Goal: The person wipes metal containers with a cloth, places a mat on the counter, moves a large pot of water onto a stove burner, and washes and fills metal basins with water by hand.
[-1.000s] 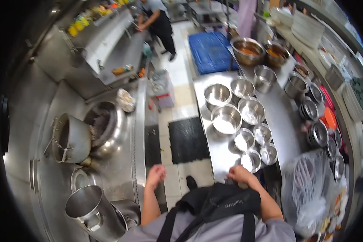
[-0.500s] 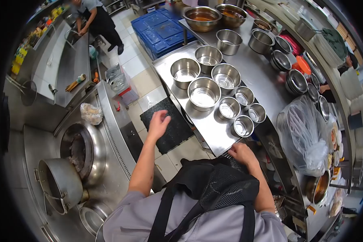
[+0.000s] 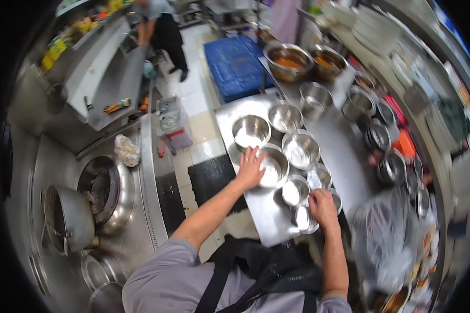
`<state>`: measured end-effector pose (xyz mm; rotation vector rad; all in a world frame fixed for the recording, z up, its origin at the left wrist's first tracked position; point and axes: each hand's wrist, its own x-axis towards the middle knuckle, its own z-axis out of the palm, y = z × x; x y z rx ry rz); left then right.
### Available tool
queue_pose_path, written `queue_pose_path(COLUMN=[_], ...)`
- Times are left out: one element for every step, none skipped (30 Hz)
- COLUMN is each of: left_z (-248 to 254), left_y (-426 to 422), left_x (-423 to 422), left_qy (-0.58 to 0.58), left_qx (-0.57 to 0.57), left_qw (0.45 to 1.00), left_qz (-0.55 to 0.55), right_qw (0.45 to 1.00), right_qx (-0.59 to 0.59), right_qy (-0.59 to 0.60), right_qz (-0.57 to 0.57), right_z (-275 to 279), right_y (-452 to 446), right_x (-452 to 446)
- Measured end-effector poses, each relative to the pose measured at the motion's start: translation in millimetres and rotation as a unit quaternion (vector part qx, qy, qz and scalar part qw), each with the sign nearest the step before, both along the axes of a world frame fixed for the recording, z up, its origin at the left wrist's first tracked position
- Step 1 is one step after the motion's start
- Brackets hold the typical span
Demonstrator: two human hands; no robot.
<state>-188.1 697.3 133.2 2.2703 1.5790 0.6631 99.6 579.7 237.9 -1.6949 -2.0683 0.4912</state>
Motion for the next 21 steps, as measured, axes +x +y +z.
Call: queue_pose_path(left_z=[1.8,-1.9,-1.9,-5.8,-7.4,-8.6,-10.8,-13.7,-15.2,-17.0,-17.5,-14.6,-11.3,-13.4,-14.1,-13.8,-14.3,-14.7,-15.3,-16.0,-16.8], left_y=[6.8,14.4,21.3,27.2,32.1,36.7,40.8,42.8,44.0,45.7,45.9,44.0,42.4,40.4,40.6,42.3,42.6,43.9,44.9,45.7,47.4], left_x=[4.7,8.4,11.9,15.1,18.3,21.2,23.7,26.1,27.0,27.0,26.7,27.3,27.5,27.6,27.1,26.4,26.0,25.2,24.6,24.6,23.9], left_qy=[0.018,0.034,0.056,0.066,0.079,0.093,0.101,0.091,0.081,0.088,0.099,0.108,0.126,0.128,0.127,0.128,0.131,0.133,0.139,0.145,0.145], left_qx=[-0.022,-0.021,-0.019,-0.01,-0.009,-0.011,-0.01,-0.024,-0.041,-0.048,-0.045,-0.042,-0.047,-0.053,-0.046,-0.037,-0.042,-0.043,-0.031,-0.018,-0.02], left_qw=[0.999,0.999,0.997,0.996,0.994,0.992,0.991,0.991,0.99,0.989,0.988,0.987,0.985,0.983,0.984,0.984,0.983,0.983,0.981,0.98,0.98], left_qz=[0.019,0.034,0.046,0.059,0.072,0.081,0.091,0.099,0.106,0.112,0.109,0.107,0.109,0.117,0.118,0.118,0.123,0.122,0.129,0.135,0.131], right_qw=[0.999,0.996,0.997,0.995,0.989,0.981,0.984,0.984,0.983,0.98,0.979,0.978,0.978,0.976,0.976,0.976,0.976,0.977,0.977,0.978,0.978], right_qx=[0.047,0.092,0.077,0.087,0.128,0.167,0.136,0.134,0.118,0.099,0.075,0.067,0.025,-0.013,0.003,0.002,0.002,0.0,-0.003,0.004,0.011], right_qy=[0.003,0.01,0.006,0.013,-0.014,-0.039,-0.054,-0.043,-0.078,-0.115,-0.124,-0.119,-0.125,-0.133,-0.128,-0.126,-0.122,-0.119,-0.117,-0.104,-0.093], right_qz=[0.008,0.012,0.032,0.051,0.07,0.085,0.104,0.111,0.121,0.131,0.147,0.156,0.165,0.174,0.176,0.18,0.181,0.179,0.176,0.182,0.189], right_z=[-4.2,-8.6,-10.6,-16.2,-26.4,-40.6,-54.5,-62.5,-69.0,-76.2,-90.4,-99.6,-107.9,-112.8,-117.2,-120.3,-121.6,-123.1,-124.8,-124.1,-123.0], right_y=[28.0,55.7,86.1,118.0,148.7,177.6,205.1,227.4,247.6,264.3,280.0,288.5,295.6,300.4,301.3,304.3,306.4,307.1,306.9,307.0,307.6], right_x=[1.3,0.9,2.7,3.6,3.6,3.9,5.2,2.9,-1.5,-6.0,-8.1,-10.4,-12.4,-15.0,-16.5,-18.8,-20.2,-19.8,-19.0,-19.1,-19.2])
